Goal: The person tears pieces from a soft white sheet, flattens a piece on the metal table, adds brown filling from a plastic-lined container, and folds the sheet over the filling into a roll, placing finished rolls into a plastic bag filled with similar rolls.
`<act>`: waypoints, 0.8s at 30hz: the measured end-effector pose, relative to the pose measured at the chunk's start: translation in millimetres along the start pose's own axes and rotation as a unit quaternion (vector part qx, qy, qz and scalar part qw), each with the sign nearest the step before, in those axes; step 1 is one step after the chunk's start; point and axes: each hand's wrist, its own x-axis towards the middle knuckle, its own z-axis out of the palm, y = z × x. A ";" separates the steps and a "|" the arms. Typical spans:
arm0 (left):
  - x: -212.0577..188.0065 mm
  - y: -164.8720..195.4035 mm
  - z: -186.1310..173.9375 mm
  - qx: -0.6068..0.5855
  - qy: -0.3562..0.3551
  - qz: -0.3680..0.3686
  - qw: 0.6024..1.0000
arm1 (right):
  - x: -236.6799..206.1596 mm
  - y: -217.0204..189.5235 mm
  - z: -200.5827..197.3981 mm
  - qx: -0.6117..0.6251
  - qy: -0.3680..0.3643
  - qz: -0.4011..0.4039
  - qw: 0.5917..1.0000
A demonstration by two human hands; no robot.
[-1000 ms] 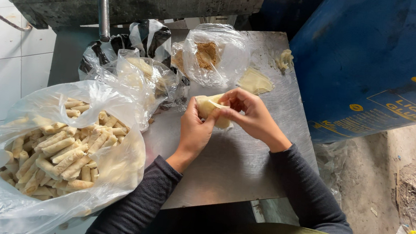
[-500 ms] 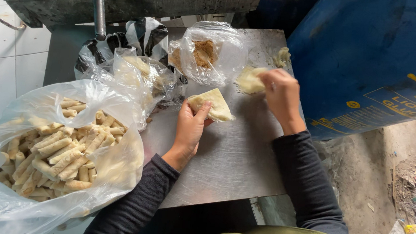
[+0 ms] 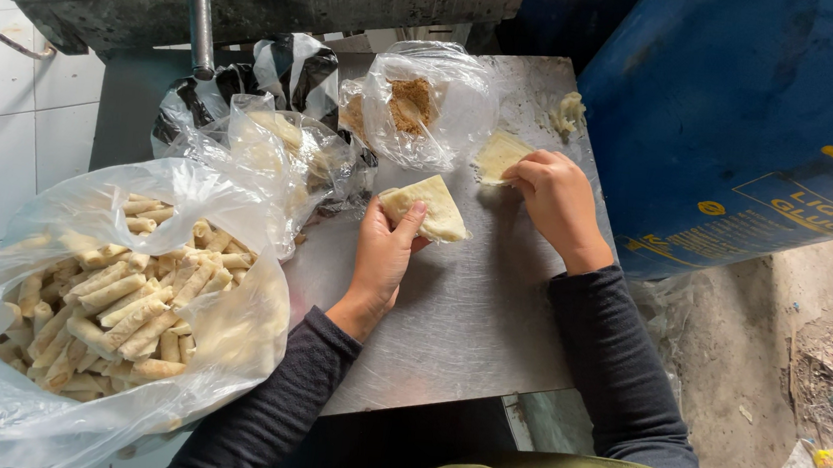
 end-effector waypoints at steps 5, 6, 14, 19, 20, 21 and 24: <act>-2.7 6.6 1.1 -0.057 -0.034 -0.036 0.997 | 8.4 -19.8 -14.5 0.102 -0.029 -0.016 0.994; -3.7 7.6 1.3 -0.081 -0.041 -0.046 0.995 | 8.9 -26.8 -15.6 0.147 -0.019 -0.021 0.989; -5.8 9.9 2.1 -0.106 -0.095 -0.033 0.989 | 0.1 -60.0 4.2 0.281 -0.137 0.022 0.950; -3.1 3.6 5.2 -0.004 -0.080 0.028 0.996 | -0.4 -42.9 11.7 0.435 -0.179 0.120 0.874; -3.4 2.2 5.0 0.017 -0.074 0.045 0.996 | -1.2 -41.1 12.1 0.467 -0.185 0.131 0.855; -3.2 1.0 4.7 0.038 -0.068 0.062 0.995 | -1.6 -39.7 12.5 0.498 -0.192 0.142 0.834; 0.0 0.0 4.2 0.020 -0.044 0.046 0.998 | -2.7 -40.5 13.3 0.558 -0.194 0.179 0.787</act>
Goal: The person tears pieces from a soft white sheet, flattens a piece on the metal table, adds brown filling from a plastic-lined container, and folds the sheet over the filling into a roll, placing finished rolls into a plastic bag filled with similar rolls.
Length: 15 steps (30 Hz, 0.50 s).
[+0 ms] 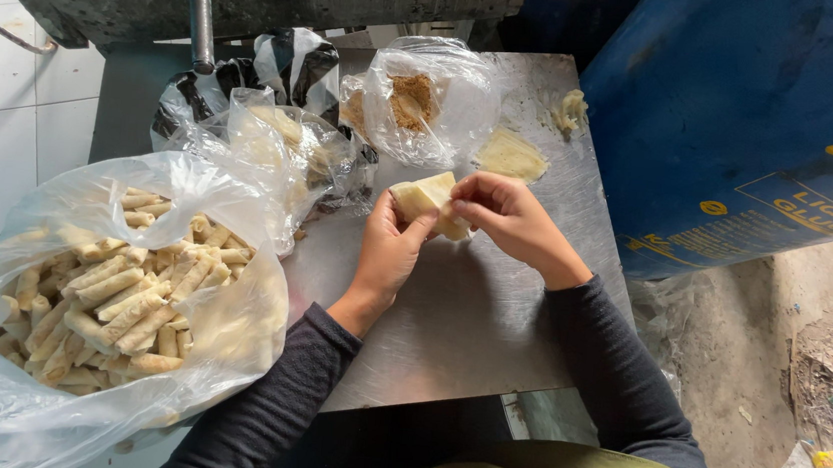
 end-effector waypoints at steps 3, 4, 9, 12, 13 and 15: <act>0.8 1.9 -0.7 -0.009 0.003 0.007 1.000 | 0.6 -0.5 2.1 0.012 0.018 -0.001 1.000; -0.3 3.0 -0.4 0.022 0.010 0.024 0.999 | 0.5 0.0 3.6 0.008 0.016 -0.003 1.000; -5.4 8.8 0.5 0.205 0.062 0.071 0.974 | 1.0 13.3 13.7 -0.013 0.023 0.006 1.000; -5.0 8.1 1.3 0.183 0.046 0.081 0.979 | 3.5 19.4 -0.9 0.087 -0.009 0.035 0.996; -4.0 7.0 1.2 0.142 0.041 0.059 0.987 | 5.2 20.5 -9.0 0.124 0.020 0.051 0.991; -2.3 4.1 0.5 0.058 0.030 0.014 0.998 | 7.1 21.4 -26.8 0.197 0.079 0.084 0.974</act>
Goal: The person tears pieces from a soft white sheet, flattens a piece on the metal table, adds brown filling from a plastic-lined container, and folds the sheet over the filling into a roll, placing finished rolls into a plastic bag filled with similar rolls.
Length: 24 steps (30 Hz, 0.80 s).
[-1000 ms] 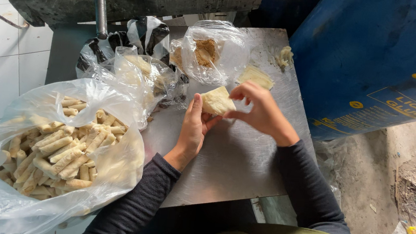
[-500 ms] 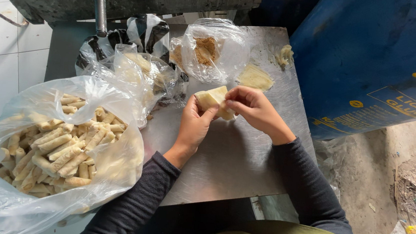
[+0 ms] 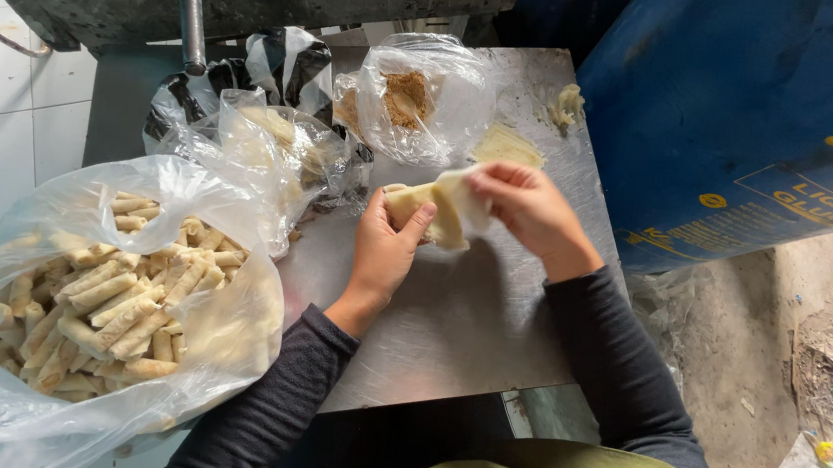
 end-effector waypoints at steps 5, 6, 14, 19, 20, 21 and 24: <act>2.5 -5.0 -6.5 -0.049 0.009 -0.039 0.998 | 0.7 -21.6 -32.5 -0.086 0.192 -0.242 0.947; 3.3 -5.7 -6.6 -0.058 0.012 -0.043 0.997 | 1.5 -23.0 -33.3 -0.145 0.226 -0.288 0.919; 3.7 -5.0 -7.8 -0.060 0.007 -0.041 0.997 | -9.5 -25.1 -14.2 -0.632 0.138 -0.344 0.681; 3.3 -4.1 -7.0 -0.055 0.005 -0.039 0.998 | -18.4 -32.9 -11.4 -0.650 0.138 -0.279 0.693; 3.1 -4.1 -6.9 -0.052 0.006 -0.040 0.998 | -18.8 -33.1 -11.3 -0.648 0.136 -0.274 0.697; 2.7 -4.1 -7.0 -0.048 0.007 -0.041 0.998 | -19.2 -32.9 -11.1 -0.647 0.135 -0.269 0.701; 3.2 -3.9 -6.8 -0.055 0.007 -0.038 0.998 | -18.6 -31.3 -11.1 -0.648 0.129 -0.262 0.704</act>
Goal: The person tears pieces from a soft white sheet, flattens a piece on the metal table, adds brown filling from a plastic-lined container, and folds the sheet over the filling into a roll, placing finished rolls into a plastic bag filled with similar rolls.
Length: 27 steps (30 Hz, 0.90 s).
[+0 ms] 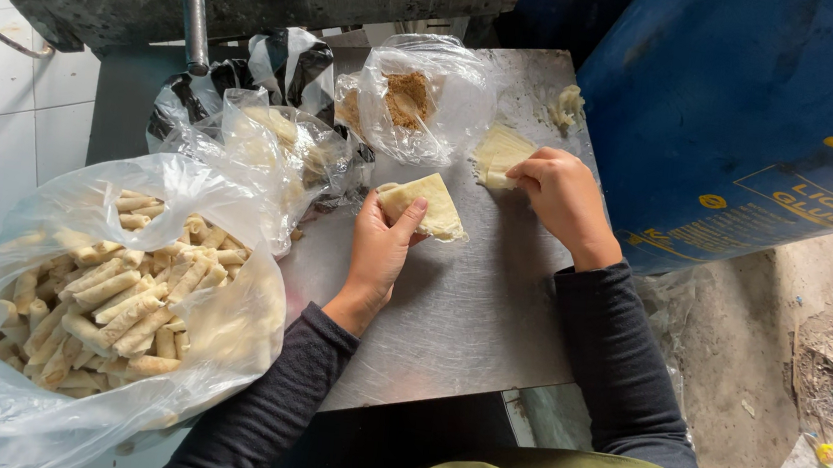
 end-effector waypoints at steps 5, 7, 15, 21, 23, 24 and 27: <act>-1.1 0.8 -0.2 0.016 -0.002 -0.003 1.000 | -1.3 0.1 0.5 0.001 -0.008 0.006 1.000; -1.1 1.0 0.0 0.014 -0.003 -0.002 1.000 | -1.0 -0.8 -0.7 -0.001 -0.008 0.003 1.000; -1.8 5.3 2.4 -0.063 -0.031 -0.048 0.996 | 6.4 -22.3 -14.7 0.062 -0.037 -0.050 0.996; -5.2 6.0 2.9 -0.086 -0.082 -0.062 0.991 | -3.3 -63.0 6.3 0.239 -0.105 -0.064 0.963; -4.0 2.2 5.8 -0.039 -0.108 0.004 0.993 | -3.0 -66.2 10.0 0.271 -0.109 -0.030 0.956; -3.4 0.1 6.9 -0.016 -0.120 0.037 0.992 | -2.4 -66.8 11.4 0.286 -0.105 -0.014 0.952; -1.3 -3.9 6.9 -0.009 -0.102 0.035 0.994 | -1.2 -65.5 12.3 0.294 -0.087 -0.037 0.951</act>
